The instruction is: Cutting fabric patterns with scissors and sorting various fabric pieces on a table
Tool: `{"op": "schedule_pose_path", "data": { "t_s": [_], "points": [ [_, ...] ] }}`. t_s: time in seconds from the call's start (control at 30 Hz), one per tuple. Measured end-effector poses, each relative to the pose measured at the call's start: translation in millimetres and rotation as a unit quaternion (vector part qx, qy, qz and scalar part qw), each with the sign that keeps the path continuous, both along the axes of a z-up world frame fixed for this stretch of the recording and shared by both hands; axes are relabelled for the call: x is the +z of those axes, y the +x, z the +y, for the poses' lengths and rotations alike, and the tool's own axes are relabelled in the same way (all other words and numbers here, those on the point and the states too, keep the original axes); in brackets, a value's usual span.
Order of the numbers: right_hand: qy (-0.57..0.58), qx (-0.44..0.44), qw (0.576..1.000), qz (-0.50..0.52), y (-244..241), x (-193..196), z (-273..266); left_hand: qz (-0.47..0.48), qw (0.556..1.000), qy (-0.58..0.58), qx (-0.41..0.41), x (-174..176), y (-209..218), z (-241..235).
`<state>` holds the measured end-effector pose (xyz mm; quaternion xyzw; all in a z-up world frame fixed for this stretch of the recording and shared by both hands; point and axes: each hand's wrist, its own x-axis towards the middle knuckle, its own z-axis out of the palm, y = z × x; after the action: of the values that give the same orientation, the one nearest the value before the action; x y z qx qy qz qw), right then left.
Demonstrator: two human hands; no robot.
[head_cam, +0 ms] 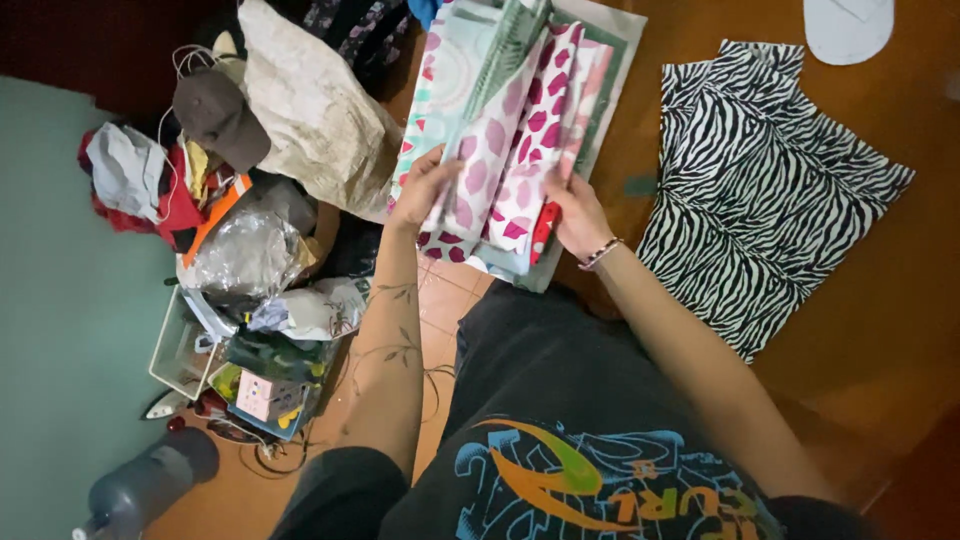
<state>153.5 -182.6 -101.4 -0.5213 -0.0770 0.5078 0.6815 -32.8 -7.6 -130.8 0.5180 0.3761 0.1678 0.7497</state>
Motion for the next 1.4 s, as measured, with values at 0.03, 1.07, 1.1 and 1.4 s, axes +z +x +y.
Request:
{"op": "schedule_pose_path", "data": {
  "t_s": [0.03, 1.07, 1.1, 1.4],
  "points": [
    [0.027, 0.003, 0.996, 0.085, 0, 8, 0, -0.015, 0.999, -0.029, 0.021, -16, -4, 5],
    [-0.131, -0.044, 0.854, -0.502, 18, -7, 16, -0.078, 0.988, -0.110, 0.077, -11, 0, 8],
    [-0.130, -0.042, 0.854, -0.502, 19, -5, 17, -0.078, 0.988, -0.110, 0.080, 2, 3, 6],
    [-0.134, -0.024, 0.896, -0.423, 29, -11, 7, -0.144, 0.987, -0.005, 0.065, 6, 9, -9]
  ]
}}
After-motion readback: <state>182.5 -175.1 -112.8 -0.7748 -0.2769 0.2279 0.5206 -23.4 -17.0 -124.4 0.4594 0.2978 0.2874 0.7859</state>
